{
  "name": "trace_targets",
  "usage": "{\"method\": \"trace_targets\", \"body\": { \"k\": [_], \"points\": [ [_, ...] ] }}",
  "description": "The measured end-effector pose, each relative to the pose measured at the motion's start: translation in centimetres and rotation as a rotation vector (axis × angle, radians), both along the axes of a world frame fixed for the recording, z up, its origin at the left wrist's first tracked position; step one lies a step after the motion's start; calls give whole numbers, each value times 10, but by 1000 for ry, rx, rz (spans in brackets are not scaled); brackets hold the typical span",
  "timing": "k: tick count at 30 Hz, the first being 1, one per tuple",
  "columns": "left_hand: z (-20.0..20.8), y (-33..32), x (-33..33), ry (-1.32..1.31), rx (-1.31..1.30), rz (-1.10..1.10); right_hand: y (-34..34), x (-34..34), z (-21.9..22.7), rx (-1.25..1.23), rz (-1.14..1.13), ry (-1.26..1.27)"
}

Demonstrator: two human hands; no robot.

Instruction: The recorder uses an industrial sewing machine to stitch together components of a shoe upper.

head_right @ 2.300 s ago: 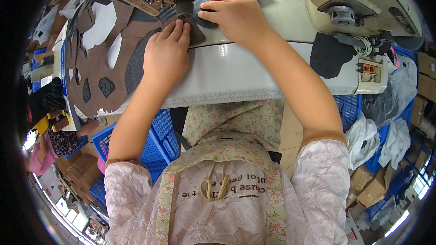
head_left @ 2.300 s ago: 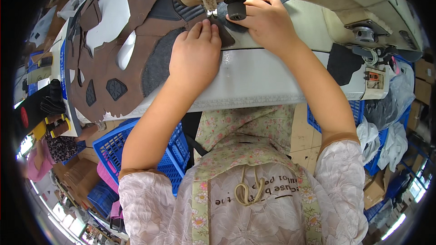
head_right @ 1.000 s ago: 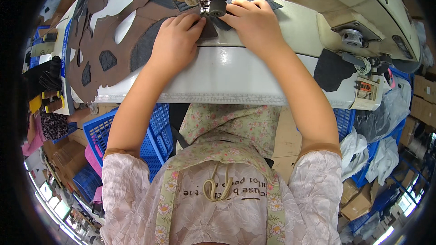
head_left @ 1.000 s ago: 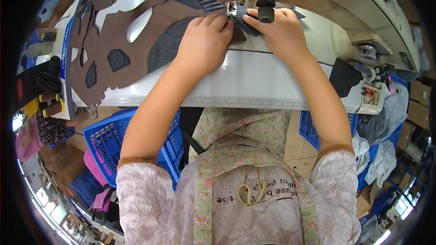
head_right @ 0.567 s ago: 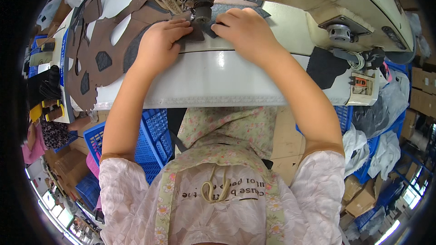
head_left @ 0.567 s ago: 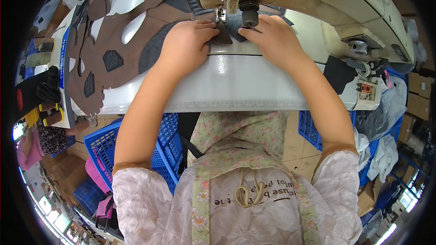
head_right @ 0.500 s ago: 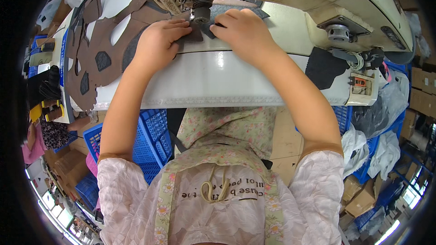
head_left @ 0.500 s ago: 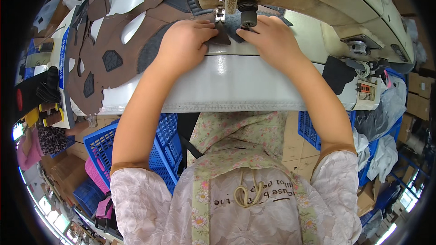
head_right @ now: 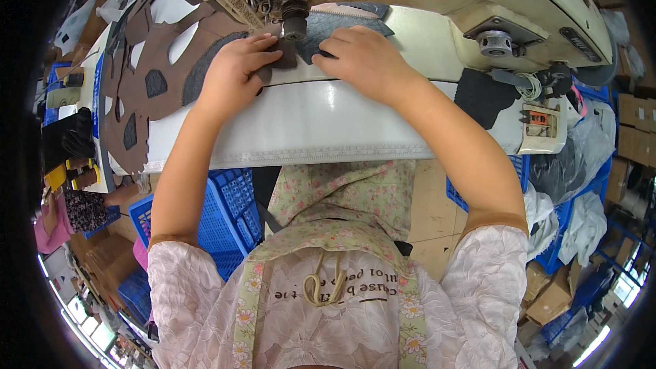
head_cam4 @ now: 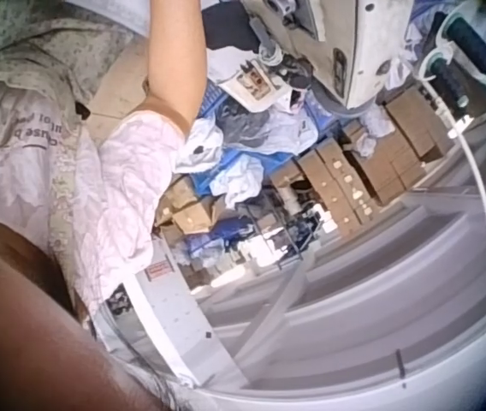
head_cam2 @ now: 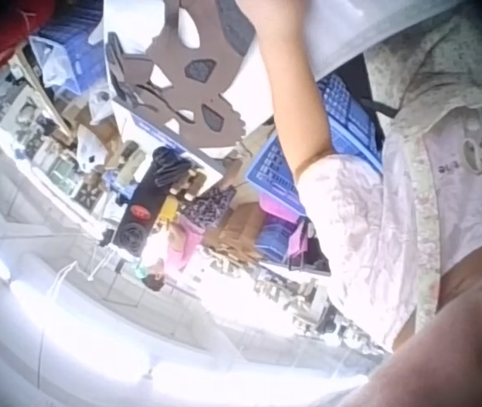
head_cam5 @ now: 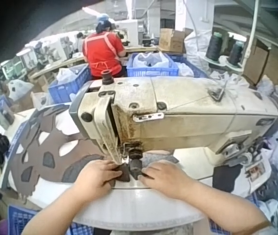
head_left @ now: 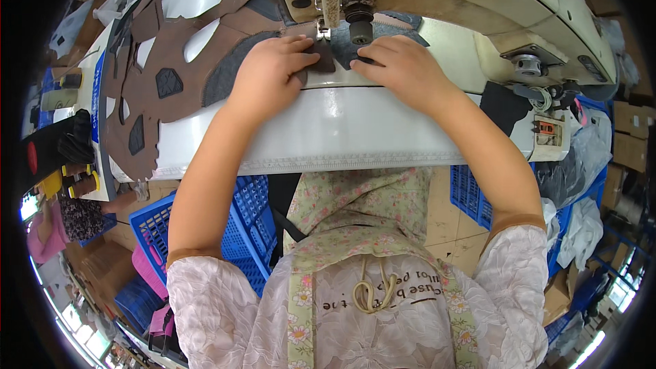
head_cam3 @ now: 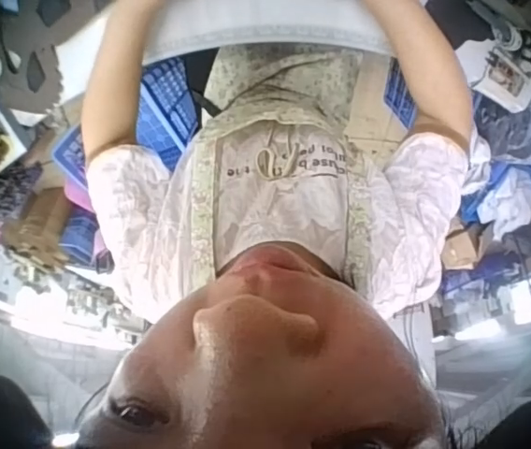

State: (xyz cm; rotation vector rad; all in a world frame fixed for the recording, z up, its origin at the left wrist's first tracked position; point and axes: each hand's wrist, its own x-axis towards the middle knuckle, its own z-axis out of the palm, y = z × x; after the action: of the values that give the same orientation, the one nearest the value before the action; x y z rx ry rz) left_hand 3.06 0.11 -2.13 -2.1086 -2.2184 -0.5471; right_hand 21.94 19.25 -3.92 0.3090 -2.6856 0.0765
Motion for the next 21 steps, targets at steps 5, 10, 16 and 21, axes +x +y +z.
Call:
{"method": "trace_targets", "body": {
  "k": [5,10,16,21],
  "points": [
    [10,6,-22,-598,-129,65,-1,0,-4,-33,25,54],
    [19,12,-27,-539,-178,29,-2,1,-10,-20,-20,28],
    [26,18,-28,-515,-274,14,-9,-3,-11,-12,-43,48],
    [25,20,-36,-482,-259,-49,-8,-7,-8,13,-35,46]
  ]
}}
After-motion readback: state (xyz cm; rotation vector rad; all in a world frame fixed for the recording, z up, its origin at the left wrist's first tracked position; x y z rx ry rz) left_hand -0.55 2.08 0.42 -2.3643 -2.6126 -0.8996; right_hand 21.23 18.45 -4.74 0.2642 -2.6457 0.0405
